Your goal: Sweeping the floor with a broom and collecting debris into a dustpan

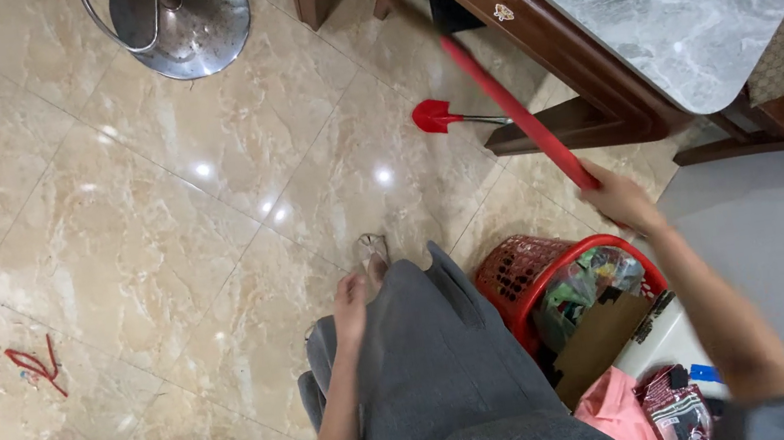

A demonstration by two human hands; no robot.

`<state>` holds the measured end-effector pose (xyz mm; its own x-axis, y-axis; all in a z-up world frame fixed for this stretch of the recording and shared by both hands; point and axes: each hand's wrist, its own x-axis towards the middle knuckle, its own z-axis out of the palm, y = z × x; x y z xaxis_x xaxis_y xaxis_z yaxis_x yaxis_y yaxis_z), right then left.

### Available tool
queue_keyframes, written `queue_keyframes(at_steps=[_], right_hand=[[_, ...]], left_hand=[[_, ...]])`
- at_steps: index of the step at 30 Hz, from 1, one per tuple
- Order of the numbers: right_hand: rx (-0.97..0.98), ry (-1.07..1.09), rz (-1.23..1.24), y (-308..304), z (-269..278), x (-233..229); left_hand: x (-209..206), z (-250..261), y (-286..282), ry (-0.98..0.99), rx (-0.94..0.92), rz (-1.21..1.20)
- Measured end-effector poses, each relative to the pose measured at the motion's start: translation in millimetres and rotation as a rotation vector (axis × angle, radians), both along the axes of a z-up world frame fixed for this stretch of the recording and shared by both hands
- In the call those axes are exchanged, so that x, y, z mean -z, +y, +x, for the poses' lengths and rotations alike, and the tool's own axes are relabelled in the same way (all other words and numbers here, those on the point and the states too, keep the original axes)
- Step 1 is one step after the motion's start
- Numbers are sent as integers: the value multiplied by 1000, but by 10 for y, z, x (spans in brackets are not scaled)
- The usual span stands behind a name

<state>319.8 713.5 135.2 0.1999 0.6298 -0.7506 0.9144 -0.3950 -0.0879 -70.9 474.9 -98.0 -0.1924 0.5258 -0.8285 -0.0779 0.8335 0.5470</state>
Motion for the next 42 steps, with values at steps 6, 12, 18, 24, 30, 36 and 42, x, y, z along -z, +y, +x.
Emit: queue_keyframes(at_steps=[6, 12, 18, 24, 30, 36, 42], right_hand=[[-39, 133, 11, -58, -793, 2269], [-41, 409, -248, -654, -1374, 1416], [775, 683, -339, -662, -1338, 572], [807, 725, -131, -366, -1702, 743], [454, 761, 210, 658, -1918, 1866], [-1, 294, 332, 1894, -2023, 3571], [-179, 171, 77, 774, -2197, 2985]], left_hand=[[-701, 328, 505, -112, 104, 84], [-356, 393, 456, -120, 33, 97], [-633, 754, 824, -290, -129, 55], [-460, 1458, 1217, -647, -128, 73], [-874, 714, 1263, -643, -261, 174], [-829, 129, 947, -486, -385, 24], [-853, -109, 699, -469, -517, -105]])
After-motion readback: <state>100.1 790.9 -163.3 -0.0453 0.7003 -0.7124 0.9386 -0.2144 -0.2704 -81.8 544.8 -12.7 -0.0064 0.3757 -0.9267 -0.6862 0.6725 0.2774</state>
